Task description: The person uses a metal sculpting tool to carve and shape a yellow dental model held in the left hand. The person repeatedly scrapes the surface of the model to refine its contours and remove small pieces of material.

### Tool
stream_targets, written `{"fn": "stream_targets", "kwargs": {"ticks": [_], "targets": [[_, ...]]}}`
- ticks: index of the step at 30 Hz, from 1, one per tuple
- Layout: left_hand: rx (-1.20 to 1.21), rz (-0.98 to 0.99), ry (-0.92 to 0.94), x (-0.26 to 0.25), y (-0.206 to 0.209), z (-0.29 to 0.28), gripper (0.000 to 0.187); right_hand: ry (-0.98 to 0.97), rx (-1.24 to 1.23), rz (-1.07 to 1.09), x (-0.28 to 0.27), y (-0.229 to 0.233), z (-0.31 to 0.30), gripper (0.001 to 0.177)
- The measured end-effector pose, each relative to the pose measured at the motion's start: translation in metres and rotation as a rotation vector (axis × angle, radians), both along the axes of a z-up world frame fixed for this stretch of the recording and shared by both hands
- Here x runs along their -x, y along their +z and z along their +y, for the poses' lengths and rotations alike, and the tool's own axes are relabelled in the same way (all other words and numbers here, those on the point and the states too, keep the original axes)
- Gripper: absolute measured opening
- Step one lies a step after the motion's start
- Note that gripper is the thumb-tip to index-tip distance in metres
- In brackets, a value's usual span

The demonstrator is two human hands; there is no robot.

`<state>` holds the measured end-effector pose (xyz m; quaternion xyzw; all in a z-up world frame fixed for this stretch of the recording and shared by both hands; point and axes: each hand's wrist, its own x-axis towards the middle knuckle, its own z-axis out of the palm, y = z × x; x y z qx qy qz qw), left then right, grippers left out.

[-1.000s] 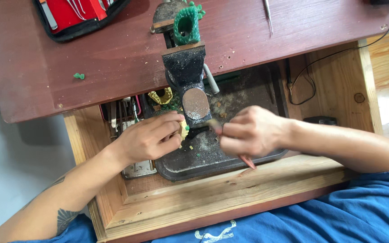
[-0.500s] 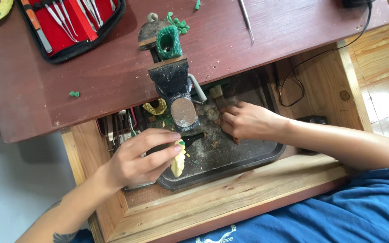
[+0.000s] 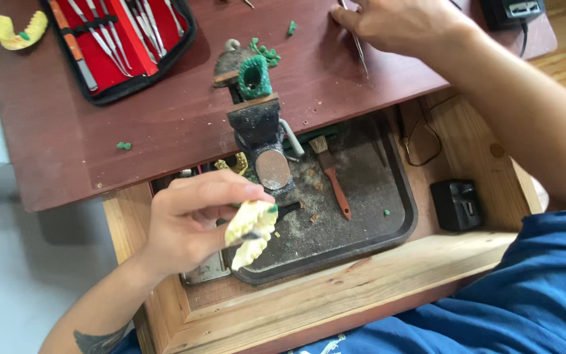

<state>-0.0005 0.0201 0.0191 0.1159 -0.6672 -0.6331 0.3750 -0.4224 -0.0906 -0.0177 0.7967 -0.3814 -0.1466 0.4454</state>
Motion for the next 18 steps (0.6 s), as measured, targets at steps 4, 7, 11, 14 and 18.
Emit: {"fn": "stream_targets", "kwargs": {"ticks": [4, 7, 11, 14, 18], "targets": [[-0.126, 0.046, -0.004, 0.0, -0.01, -0.01, 0.042, 0.281, -0.206, 0.115, 0.029, -0.032, -0.046, 0.014], [-0.231, 0.029, 0.003, -0.001, -0.011, -0.013, 0.048, 0.372, -0.331, 0.434, 0.045, -0.061, -0.086, 0.029], [-0.249, 0.001, 0.02, 0.002, -0.005, -0.018, 0.044, 0.303, -0.44, 0.306, 0.036, -0.036, -0.083, 0.019], [-0.229, 0.08, -0.011, 0.004, 0.001, -0.022, 0.036, 0.608, -0.29, -0.045, 0.024, 0.006, -0.057, 0.018], [-0.237, 0.109, 0.036, 0.006, -0.007, -0.025, 0.034, 0.256, -0.535, -0.702, 0.061, -0.001, -0.008, 0.021]]}}
